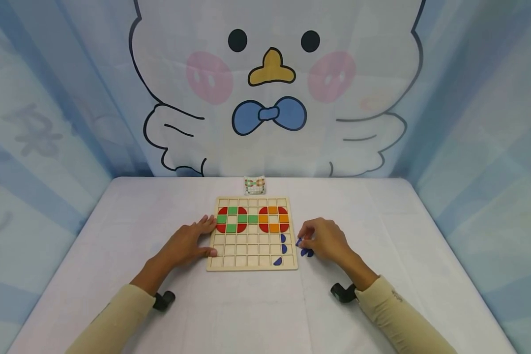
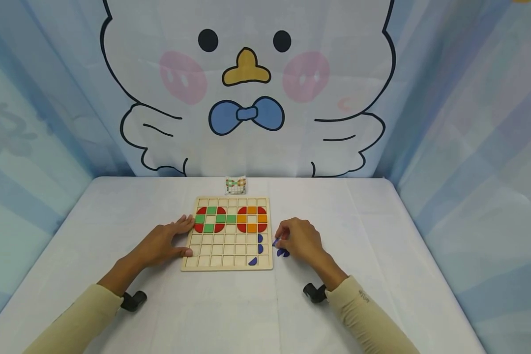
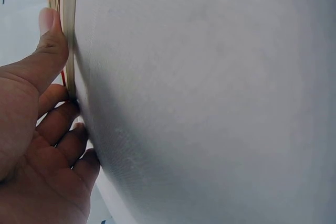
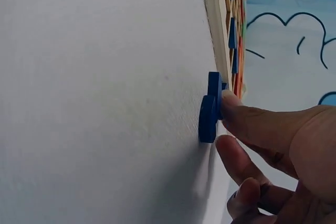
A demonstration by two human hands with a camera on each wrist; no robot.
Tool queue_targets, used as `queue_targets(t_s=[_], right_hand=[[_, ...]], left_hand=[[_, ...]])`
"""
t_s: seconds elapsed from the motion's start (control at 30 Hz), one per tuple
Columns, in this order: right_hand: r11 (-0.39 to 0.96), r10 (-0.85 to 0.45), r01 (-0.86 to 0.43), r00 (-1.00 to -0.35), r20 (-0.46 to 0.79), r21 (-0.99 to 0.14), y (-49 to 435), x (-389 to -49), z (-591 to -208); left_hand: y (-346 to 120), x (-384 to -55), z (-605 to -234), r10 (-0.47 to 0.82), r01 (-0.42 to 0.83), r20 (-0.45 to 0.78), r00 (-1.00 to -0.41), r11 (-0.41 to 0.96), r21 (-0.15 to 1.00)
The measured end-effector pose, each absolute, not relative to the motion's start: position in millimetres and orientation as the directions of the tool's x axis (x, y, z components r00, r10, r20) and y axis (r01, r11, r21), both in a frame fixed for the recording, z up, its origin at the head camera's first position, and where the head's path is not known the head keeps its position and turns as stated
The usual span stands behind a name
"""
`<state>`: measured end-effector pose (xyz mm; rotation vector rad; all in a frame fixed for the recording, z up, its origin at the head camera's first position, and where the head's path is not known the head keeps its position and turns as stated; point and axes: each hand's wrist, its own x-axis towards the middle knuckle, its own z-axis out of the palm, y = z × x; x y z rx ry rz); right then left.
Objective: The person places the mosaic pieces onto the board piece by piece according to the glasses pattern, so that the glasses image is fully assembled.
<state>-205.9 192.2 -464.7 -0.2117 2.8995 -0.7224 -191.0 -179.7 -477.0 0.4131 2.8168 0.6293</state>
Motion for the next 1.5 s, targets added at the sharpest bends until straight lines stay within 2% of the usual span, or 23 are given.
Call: queue_targets(t_s=[0.17,0.6,0.8,1.1,1.5], right_hand=[[0.891,-0.147,-0.078,-0.982,-0.122,-0.448,194.4,-206.6,-464.7],[0.856,-0.233,-0.131,-0.961,-0.149,-0.499,192.2,-207.1,-461.2],[0.814,-0.27,-0.172,-0.958,-0.1,-0.555,187.2,-205.7,-457.1],[0.757,-0.295,-0.211,-0.955,-0.036,-0.619,156.4,-206.5,-452.2],[0.663,-0.427,-0.324,-0.904,0.014,-0.675,102.2,-213.4,-451.6]], left_hand=[[-180.3,-190.8,-475.8,0.317,0.221,-0.156,-0.936,0.869,0.442],[-178.8,-191.0,-477.6,0.313,0.212,-0.17,-0.934,0.872,0.441],[-178.9,-190.6,-476.3,0.308,0.206,-0.171,-0.936,0.874,0.441],[-180.0,-191.7,-475.9,0.317,0.221,-0.156,-0.936,0.87,0.44],[-180.1,-191.3,-476.9,0.302,0.202,-0.165,-0.939,0.873,0.445]])
